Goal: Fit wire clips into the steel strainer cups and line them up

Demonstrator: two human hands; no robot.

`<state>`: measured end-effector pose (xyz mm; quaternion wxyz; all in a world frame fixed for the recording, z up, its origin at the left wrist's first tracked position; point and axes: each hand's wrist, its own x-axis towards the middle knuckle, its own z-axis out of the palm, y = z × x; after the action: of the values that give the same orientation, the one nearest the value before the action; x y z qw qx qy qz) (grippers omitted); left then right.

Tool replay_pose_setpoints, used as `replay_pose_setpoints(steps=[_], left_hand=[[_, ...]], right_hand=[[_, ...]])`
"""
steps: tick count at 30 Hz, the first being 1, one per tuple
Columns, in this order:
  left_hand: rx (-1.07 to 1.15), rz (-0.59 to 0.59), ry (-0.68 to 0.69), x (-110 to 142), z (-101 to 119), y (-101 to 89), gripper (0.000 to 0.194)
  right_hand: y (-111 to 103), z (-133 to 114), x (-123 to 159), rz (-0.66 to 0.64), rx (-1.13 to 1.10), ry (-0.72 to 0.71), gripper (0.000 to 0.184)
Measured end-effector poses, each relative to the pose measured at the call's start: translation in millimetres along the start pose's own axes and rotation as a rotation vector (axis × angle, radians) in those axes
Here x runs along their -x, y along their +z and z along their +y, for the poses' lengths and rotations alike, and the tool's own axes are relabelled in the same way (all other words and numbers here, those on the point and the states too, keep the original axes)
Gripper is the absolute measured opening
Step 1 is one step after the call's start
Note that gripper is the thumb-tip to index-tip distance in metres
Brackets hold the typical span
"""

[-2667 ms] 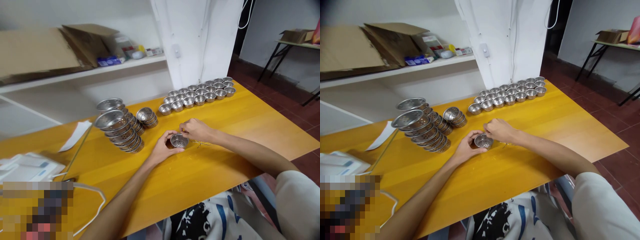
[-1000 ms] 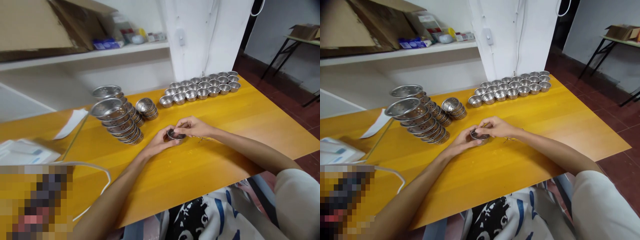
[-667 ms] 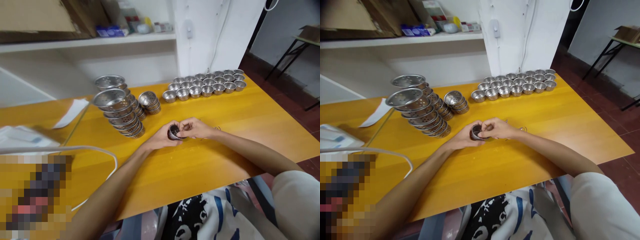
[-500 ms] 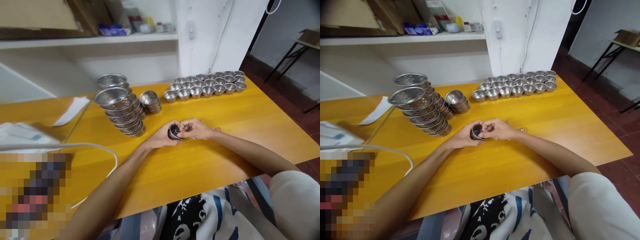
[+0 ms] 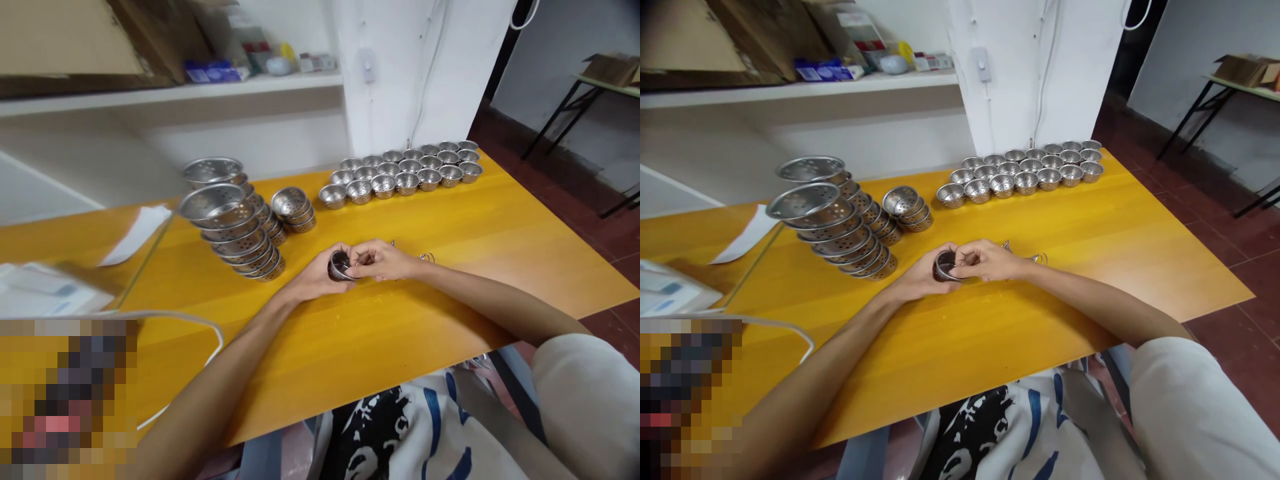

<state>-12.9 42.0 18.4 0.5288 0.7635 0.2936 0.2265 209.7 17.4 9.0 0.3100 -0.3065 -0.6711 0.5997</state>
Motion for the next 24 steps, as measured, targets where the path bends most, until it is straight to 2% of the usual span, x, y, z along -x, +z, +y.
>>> replay_pose_setpoints(steps=[6,8,11,13,15,18,21,23,24], left_hand=[[-0.014,-0.008,-0.004,0.1,-4.0,-1.1,0.047],[-0.002,0.007,0.002,0.7,-7.4,1.1,0.051],[-0.004,0.141,0.042,3.2,-12.1,6.1,0.058],[0.0,0.267,0.082,4.8,-13.9,9.9,0.068],[0.016,0.333,0.104,5.1,-14.7,13.9,0.081],[0.021,0.363,0.147,1.5,-16.9,20.2,0.097],[0.039,0.383,0.192,-4.5,-23.8,24.0,0.107],[0.039,0.368,0.171,-7.1,-30.5,24.1,0.103],[0.026,0.359,0.153,-7.7,-33.7,23.6,0.097]], right_hand=[[-2.1,0.9,0.2,-0.031,-0.046,0.029,0.038],[-4.5,-1.4,-0.3,0.004,-0.066,0.027,0.035],[-8.5,-5.7,-1.4,0.204,-0.013,0.044,0.033],[-9.7,-7.7,-2.3,0.335,0.079,0.118,0.037],[-9.6,-9.5,-3.6,0.351,0.112,0.222,0.036],[-14.9,-15.6,-6.1,0.266,0.05,0.308,0.036],[-42.5,-27.1,-6.5,0.286,0.071,0.321,0.032],[-78.7,-34.8,-1.0,0.393,0.157,0.316,0.025],[-101.6,-37.8,4.9,0.488,0.203,0.298,0.021]])
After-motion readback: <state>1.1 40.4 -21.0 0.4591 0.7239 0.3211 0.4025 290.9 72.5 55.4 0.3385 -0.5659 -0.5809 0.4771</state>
